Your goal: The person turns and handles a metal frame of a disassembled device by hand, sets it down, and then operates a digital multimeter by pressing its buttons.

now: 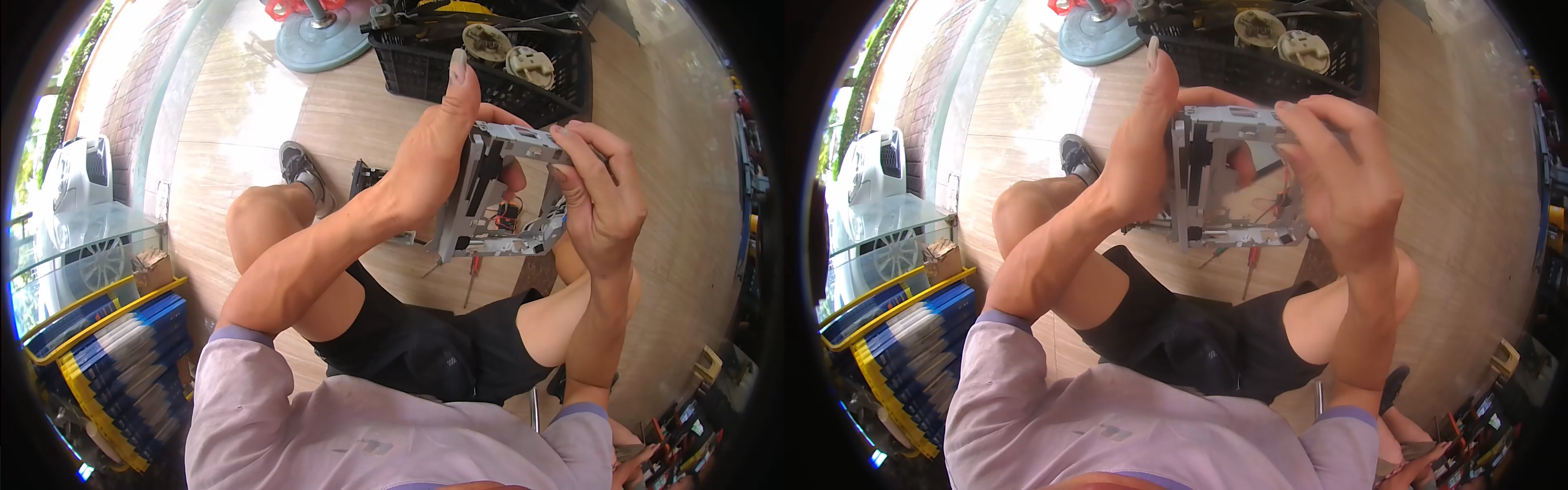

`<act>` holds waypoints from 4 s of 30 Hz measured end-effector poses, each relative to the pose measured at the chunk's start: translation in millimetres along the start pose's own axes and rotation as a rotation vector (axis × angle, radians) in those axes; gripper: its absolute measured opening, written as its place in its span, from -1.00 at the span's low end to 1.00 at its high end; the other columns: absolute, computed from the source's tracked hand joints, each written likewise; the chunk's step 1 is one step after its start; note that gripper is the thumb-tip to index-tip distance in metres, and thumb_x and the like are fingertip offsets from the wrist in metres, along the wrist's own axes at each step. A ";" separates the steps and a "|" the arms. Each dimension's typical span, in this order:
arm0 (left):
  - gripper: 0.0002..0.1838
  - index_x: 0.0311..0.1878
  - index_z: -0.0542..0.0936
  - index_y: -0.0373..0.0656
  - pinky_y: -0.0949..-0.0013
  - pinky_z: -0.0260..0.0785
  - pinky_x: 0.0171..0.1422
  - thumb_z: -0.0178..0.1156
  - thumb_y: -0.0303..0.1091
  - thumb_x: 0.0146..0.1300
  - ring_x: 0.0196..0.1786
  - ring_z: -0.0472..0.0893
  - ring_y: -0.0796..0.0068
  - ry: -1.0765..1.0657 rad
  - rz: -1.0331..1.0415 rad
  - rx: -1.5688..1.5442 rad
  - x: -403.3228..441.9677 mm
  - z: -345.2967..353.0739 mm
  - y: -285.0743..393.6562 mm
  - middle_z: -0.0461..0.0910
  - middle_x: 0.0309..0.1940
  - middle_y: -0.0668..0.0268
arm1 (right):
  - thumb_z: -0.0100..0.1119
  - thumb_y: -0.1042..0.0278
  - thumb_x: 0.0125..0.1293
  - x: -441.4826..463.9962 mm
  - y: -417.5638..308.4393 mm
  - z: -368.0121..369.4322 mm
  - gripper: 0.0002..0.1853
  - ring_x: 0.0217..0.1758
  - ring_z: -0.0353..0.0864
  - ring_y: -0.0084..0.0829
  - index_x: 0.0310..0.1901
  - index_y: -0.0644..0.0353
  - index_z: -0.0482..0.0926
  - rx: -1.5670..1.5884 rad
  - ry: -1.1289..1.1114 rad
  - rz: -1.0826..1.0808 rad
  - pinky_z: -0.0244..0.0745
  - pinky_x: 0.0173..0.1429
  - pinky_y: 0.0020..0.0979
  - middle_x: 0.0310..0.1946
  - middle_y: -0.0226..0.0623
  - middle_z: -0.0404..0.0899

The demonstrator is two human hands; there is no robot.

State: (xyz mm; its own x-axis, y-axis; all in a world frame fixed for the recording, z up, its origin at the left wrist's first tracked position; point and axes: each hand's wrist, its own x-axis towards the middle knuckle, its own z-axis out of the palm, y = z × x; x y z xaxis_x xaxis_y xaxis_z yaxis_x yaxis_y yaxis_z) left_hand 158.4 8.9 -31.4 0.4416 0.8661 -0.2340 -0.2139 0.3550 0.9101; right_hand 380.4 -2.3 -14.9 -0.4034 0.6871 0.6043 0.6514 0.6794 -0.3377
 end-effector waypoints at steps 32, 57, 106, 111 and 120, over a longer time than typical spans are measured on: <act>-0.14 0.14 0.56 -0.30 0.12 0.68 -0.16 -0.44 0.37 0.60 -0.30 0.75 0.12 -0.078 -0.276 -0.365 34.1 -20.0 -24.4 0.68 -0.31 0.06 | 0.24 0.09 0.55 -13.5 50.9 25.7 -0.61 -0.12 0.54 -0.67 0.17 0.23 0.70 0.426 -0.415 0.549 0.44 0.01 -0.54 -0.17 -0.52 0.71; -0.31 0.20 0.51 -0.26 -0.01 0.61 -0.07 -0.18 0.26 0.57 -0.26 0.70 0.04 0.065 -0.027 -0.558 18.2 -32.8 4.6 0.68 -0.26 0.00 | 0.30 0.16 0.52 -7.5 34.7 -8.3 -0.59 -0.12 0.69 -0.53 0.17 0.36 0.65 0.509 0.017 0.836 0.66 -0.05 -0.45 -0.10 -0.29 0.72; -0.25 0.30 0.47 -0.29 -0.02 0.64 0.04 -0.23 0.27 0.54 -0.21 0.70 0.21 0.108 0.280 -0.473 -3.2 -30.0 21.5 0.66 -0.18 0.04 | -0.02 0.61 0.13 4.7 1.1 -12.4 -0.26 -0.33 0.58 -0.50 0.45 0.08 0.38 0.865 -0.310 1.108 0.66 -0.34 -0.36 -0.25 -0.29 0.60; -0.28 0.28 0.49 -0.29 0.05 0.63 0.07 -0.24 0.23 0.56 -0.16 0.69 0.25 0.217 0.358 -0.374 -4.0 -24.1 19.5 0.66 -0.16 0.06 | 0.02 0.49 0.19 -9.2 35.4 -3.8 -0.27 -0.33 0.52 -0.50 0.49 0.05 0.32 0.581 -0.091 1.089 0.65 -0.35 -0.35 -0.20 -0.24 0.57; -0.32 0.23 0.53 -0.36 0.22 0.61 0.05 -0.21 0.14 0.61 -0.15 0.69 0.36 0.265 0.399 -0.244 -5.8 -4.1 0.2 0.70 -0.15 0.12 | 0.05 0.55 0.37 -31.1 52.9 14.7 -0.53 -0.36 0.58 -0.55 0.32 0.18 0.38 0.741 0.081 0.892 0.56 -0.35 -0.46 -0.31 -0.31 0.58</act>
State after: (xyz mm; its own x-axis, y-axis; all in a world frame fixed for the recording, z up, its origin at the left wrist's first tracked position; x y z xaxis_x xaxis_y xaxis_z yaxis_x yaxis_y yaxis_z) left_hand 152.2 5.3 -31.3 0.0561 0.9984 0.0064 -0.5303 0.0244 0.8475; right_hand 418.0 16.0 -62.2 0.0686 0.9973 -0.0259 0.1373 -0.0352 -0.9899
